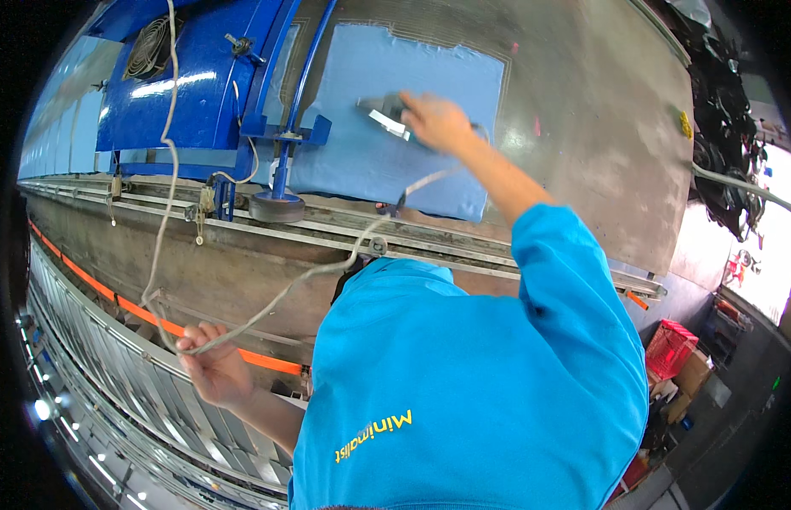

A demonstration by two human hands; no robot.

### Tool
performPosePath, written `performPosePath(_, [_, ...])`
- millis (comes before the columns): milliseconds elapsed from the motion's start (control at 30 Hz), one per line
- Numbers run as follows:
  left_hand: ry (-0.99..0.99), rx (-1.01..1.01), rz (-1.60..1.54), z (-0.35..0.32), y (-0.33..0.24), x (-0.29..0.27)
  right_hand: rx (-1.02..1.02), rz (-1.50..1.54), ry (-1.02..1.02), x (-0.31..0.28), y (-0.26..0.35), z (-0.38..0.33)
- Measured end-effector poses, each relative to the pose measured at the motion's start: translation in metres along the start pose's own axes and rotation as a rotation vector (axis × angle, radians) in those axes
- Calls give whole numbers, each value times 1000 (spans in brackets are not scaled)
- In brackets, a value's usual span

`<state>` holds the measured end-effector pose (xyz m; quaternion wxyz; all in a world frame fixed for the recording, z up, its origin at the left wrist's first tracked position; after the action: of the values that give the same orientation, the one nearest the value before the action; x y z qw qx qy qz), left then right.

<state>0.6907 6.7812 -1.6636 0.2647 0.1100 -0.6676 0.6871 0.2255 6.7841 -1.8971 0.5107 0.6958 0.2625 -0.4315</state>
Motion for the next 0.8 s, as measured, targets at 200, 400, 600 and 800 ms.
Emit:
performPosePath(200, [-78, -43, 131, -39, 34, 4, 123, -65, -179, -34, -89, 96])
performPosePath(400, [33, -42, 106, -49, 39, -29, 111, -98, -135, 12, -94, 37])
performPosePath(600, [45, -14, 63, -15, 15, -98, 65, 27, 136, 83, 2, -105])
performPosePath(800, [45, -75, 87, 49, -34, -186, 194, 116, 263, 85, 97, -105])
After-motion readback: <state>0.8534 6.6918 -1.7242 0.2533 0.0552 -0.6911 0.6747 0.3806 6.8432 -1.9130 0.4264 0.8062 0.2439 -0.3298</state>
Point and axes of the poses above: each hand's wrist, its own z-axis towards the middle knuckle, its own x-axis out of the palm, y = z × x, the point moved 7 cm from there along z, towards the middle knuckle, and after that the axes turned 5 degrees about x, right-handed, at the moved point
